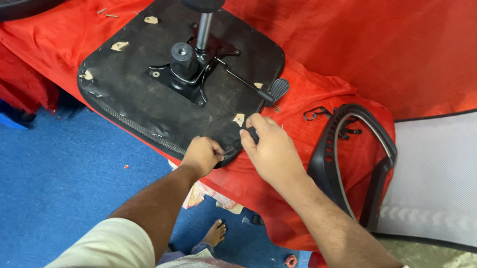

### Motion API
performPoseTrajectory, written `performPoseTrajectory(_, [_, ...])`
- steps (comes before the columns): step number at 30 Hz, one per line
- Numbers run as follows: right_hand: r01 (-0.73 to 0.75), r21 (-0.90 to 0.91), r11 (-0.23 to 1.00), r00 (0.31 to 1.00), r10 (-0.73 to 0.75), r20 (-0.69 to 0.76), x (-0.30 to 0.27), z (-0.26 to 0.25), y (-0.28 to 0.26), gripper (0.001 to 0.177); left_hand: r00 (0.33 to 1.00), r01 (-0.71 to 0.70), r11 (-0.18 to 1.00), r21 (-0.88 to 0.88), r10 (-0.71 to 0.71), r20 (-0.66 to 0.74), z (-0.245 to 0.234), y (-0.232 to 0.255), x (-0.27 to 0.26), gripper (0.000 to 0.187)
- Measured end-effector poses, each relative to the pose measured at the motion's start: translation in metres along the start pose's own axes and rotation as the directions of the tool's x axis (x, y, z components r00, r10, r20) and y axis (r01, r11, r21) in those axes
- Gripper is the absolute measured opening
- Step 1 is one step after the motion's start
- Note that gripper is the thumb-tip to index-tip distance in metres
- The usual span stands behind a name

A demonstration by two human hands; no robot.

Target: The person uses a screwdriver to tighten screws into the underside of an office chair seat. They repeatedly pick up screws from a red cloth and secure them into the seat base while holding the chair steady.

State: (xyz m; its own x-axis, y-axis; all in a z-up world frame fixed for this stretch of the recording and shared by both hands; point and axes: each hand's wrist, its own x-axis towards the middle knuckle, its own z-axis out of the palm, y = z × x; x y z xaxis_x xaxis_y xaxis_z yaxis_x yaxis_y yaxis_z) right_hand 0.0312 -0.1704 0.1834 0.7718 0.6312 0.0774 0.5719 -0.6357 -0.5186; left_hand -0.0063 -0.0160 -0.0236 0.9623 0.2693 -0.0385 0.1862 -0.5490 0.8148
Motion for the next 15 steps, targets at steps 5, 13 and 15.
performPoseTrajectory(5, [0.022, 0.016, 1.000, 0.999, -0.021, -0.050, -0.001, 0.005, 0.000, 0.031, 0.993, 0.110, 0.988, -0.105, -0.104, 0.058, -0.002, 0.001, 0.002, 0.013])
performPoseTrajectory(13, [-0.003, 0.032, 0.999, 0.997, 0.006, -0.079, -0.008, 0.007, -0.011, 0.033, 0.978, 0.171, 0.982, -0.076, -0.159, 0.138, -0.010, 0.007, 0.006, 0.018])
performPoseTrajectory(15, [-0.092, -0.042, 0.995, 0.994, 0.090, -0.057, -0.009, 0.008, -0.014, 0.032, 0.978, 0.152, 0.987, -0.058, -0.142, 0.150, -0.011, 0.008, 0.005, 0.018])
